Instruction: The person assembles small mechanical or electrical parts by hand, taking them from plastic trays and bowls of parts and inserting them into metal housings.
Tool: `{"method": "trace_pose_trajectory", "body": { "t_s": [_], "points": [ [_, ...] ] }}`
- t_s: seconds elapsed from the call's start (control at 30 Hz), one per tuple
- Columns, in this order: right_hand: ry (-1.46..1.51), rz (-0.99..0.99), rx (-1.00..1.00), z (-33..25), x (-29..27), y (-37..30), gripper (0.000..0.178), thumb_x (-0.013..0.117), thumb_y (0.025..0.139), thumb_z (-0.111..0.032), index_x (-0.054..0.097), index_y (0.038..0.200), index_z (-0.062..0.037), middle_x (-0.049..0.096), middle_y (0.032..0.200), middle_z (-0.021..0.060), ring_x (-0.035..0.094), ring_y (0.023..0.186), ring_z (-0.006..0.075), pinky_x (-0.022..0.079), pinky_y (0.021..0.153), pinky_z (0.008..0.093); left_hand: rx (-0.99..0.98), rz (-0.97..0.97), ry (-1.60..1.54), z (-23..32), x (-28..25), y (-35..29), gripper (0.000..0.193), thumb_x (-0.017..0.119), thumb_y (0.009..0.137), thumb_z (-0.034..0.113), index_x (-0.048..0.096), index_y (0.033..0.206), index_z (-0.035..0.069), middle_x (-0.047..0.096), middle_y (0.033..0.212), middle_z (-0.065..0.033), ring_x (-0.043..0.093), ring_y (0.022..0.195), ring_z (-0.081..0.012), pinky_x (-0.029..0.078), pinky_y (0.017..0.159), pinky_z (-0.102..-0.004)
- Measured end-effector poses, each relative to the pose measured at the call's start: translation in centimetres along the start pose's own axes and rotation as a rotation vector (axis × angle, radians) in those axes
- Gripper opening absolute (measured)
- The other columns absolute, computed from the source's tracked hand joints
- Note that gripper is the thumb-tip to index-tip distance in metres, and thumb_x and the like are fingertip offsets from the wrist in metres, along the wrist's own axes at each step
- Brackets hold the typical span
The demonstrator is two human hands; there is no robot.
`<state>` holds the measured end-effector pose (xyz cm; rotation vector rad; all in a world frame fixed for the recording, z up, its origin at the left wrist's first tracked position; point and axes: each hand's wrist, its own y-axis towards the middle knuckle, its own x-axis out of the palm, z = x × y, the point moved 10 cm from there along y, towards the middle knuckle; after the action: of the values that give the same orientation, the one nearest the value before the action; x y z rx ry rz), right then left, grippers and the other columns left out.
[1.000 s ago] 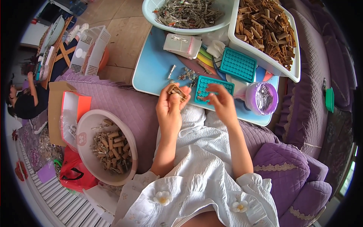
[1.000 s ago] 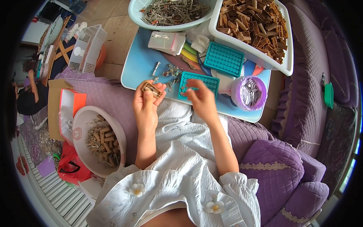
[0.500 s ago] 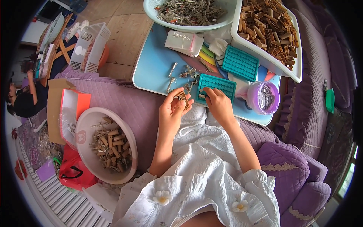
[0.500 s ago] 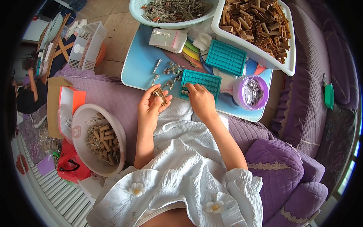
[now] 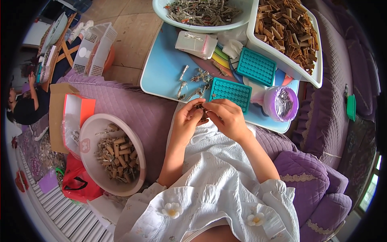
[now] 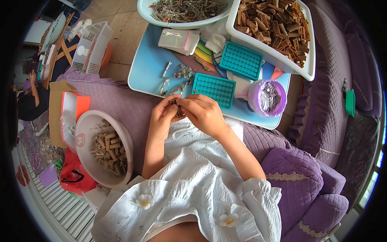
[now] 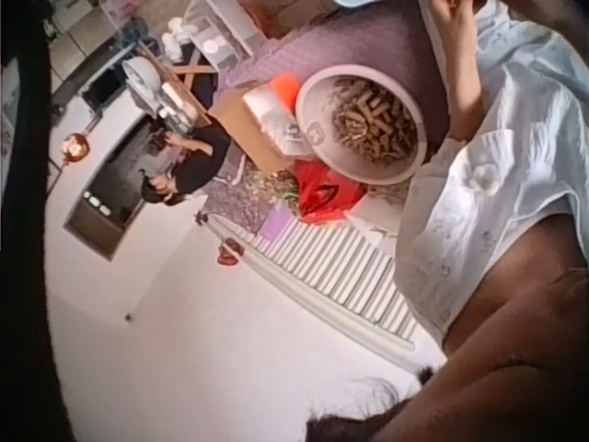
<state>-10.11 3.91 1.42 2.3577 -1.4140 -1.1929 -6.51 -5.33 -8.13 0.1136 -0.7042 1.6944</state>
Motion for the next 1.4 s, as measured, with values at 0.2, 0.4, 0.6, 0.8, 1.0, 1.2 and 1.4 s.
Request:
{"method": "trace_pose_trajectory", "body": {
  "t_s": [0.2, 0.4, 0.6, 0.8, 1.0, 1.2, 1.4],
  "points": [
    [-0.091, 0.086, 0.375, 7.2, -0.1, -1.7, 0.026, 0.061, 0.071, -0.001, 0.057, 0.096, -0.0048, 0.061, 0.084, 0.0096, 0.059, 0.076, 0.0249, 0.047, 0.066, 0.0317, -0.018, 0.044, 0.087, 0.3, -0.2, 0.0, 0.022, 0.041, 0.086, 0.004, 0.049, 0.106, 0.0, 0.058, 0.087, -0.0087, 0.061, 0.076, -0.0147, 0.05, 0.064, -0.0229],
    [-0.303, -0.052, 0.417, 8.9, 2.2, -1.3, 0.023, 0.061, 0.07, -0.008, 0.056, 0.093, -0.0067, 0.061, 0.084, 0.0076, 0.056, 0.078, 0.0256, 0.046, 0.067, 0.034, -0.031, 0.039, 0.117, 0.0, -0.4, 0.1, 0.023, 0.04, 0.085, 0.003, 0.048, 0.107, 0.001, 0.058, 0.087, -0.0089, 0.061, 0.074, -0.0145, 0.05, 0.062, -0.0226],
    [-0.373, -0.169, 0.423, 9.7, 3.3, -1.2, 0.022, 0.059, 0.071, -0.006, 0.057, 0.092, -0.0077, 0.06, 0.08, 0.0077, 0.057, 0.076, 0.0258, 0.046, 0.066, 0.0335, -0.045, 0.047, 0.079, 0.1, -0.7, 0.0, 0.023, 0.041, 0.086, 0.004, 0.048, 0.108, 0.001, 0.058, 0.088, -0.0088, 0.061, 0.076, -0.0145, 0.05, 0.063, -0.0225],
    [0.045, 0.096, 0.235, 3.9, 0.3, -0.3, 0.019, 0.062, 0.07, 0.001, 0.057, 0.087, -0.0039, 0.061, 0.079, 0.0072, 0.06, 0.066, 0.0194, 0.048, 0.055, 0.0264, -0.054, -0.046, 0.07, -0.1, -0.1, 0.3, 0.026, 0.044, 0.086, 0.003, 0.047, 0.111, 0.001, 0.058, 0.09, -0.0072, 0.061, 0.078, -0.0143, 0.051, 0.067, -0.0234],
    [0.036, 0.088, 0.041, 1.0, 0.5, -0.3, 0.023, 0.063, 0.066, 0.004, 0.057, 0.086, -0.004, 0.061, 0.078, 0.0078, 0.06, 0.068, 0.0233, 0.049, 0.057, 0.0289, -0.027, -0.063, 0.098, -0.1, 0.2, 0.6, 0.026, 0.046, 0.085, 0.003, 0.048, 0.111, 0.001, 0.058, 0.087, -0.0048, 0.061, 0.079, -0.0138, 0.051, 0.067, -0.0236],
    [0.132, -0.022, 0.081, 1.6, 1.7, -0.5, 0.026, 0.06, 0.069, 0.005, 0.057, 0.093, -0.0037, 0.061, 0.082, 0.0105, 0.06, 0.075, 0.025, 0.048, 0.065, 0.0303, -0.066, 0.037, 0.119, -0.9, -1.0, 1.1, 0.02, 0.043, 0.086, 0.006, 0.05, 0.105, 0.002, 0.058, 0.083, -0.004, 0.06, 0.074, -0.0123, 0.05, 0.062, -0.0227],
    [-0.051, 0.104, 0.462, 7.2, 0.5, -3.0, 0.025, 0.058, 0.072, 0.0, 0.057, 0.096, -0.0061, 0.061, 0.082, 0.0098, 0.057, 0.076, 0.0256, 0.046, 0.064, 0.0341, -0.069, 0.062, 0.147, -1.0, -2.5, 0.9, 0.02, 0.04, 0.084, 0.006, 0.051, 0.101, 0.004, 0.059, 0.082, -0.0053, 0.06, 0.07, -0.0118, 0.047, 0.059, -0.022]
  ]
}}
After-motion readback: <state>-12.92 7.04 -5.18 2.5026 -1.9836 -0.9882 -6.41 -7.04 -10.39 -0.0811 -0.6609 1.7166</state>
